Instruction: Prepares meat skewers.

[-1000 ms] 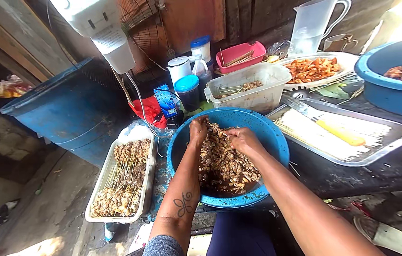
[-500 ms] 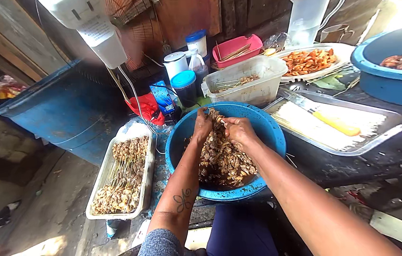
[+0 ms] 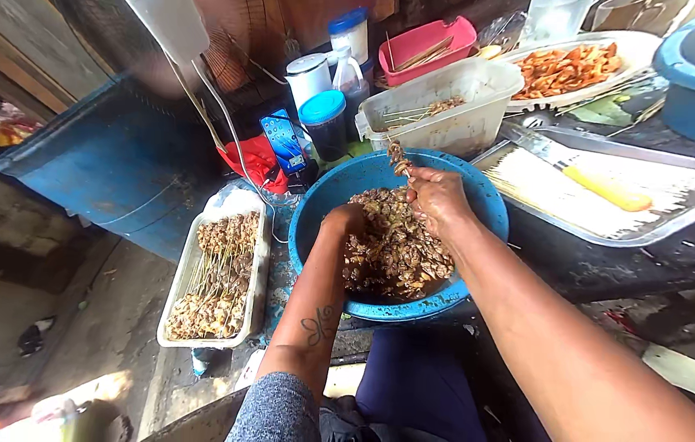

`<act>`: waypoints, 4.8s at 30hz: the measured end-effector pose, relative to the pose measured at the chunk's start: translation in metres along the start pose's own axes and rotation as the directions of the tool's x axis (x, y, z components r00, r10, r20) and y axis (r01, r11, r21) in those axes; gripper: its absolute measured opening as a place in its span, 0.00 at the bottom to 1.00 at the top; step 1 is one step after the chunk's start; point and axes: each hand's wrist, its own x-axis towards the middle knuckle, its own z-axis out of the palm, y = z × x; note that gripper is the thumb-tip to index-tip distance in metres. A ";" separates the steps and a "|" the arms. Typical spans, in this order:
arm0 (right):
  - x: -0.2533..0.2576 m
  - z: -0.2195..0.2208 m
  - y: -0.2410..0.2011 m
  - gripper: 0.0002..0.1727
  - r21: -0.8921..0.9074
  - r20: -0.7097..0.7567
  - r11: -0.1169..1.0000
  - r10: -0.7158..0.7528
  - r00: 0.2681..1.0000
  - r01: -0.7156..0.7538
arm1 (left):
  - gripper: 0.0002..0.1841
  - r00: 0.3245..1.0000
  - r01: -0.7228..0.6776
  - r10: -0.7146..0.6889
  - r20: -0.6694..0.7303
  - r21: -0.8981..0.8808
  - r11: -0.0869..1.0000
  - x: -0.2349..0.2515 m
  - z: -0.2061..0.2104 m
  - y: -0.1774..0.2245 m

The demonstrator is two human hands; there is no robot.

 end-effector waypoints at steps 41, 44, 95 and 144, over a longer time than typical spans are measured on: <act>0.003 -0.002 0.010 0.19 -0.620 0.258 0.764 -0.017 0.966 0.179 | 0.11 0.883 -0.430 -0.273 -0.383 -0.892 -0.142 0.029 -0.002 -0.021; 0.002 -0.002 0.008 0.19 -0.611 0.245 0.773 -0.020 0.969 0.170 | 0.07 0.876 -0.443 -0.272 -0.398 -0.887 -0.127 0.029 -0.001 -0.018; 0.002 -0.002 0.006 0.20 -0.521 0.085 0.852 -0.010 0.996 0.053 | 0.13 0.902 -0.240 0.014 -0.432 -0.473 0.848 0.043 0.005 -0.024; 0.004 -0.004 0.009 0.18 -0.605 0.207 0.785 -0.011 0.978 0.137 | 0.10 0.882 -0.441 -0.176 -0.437 -0.897 0.017 0.028 -0.005 -0.022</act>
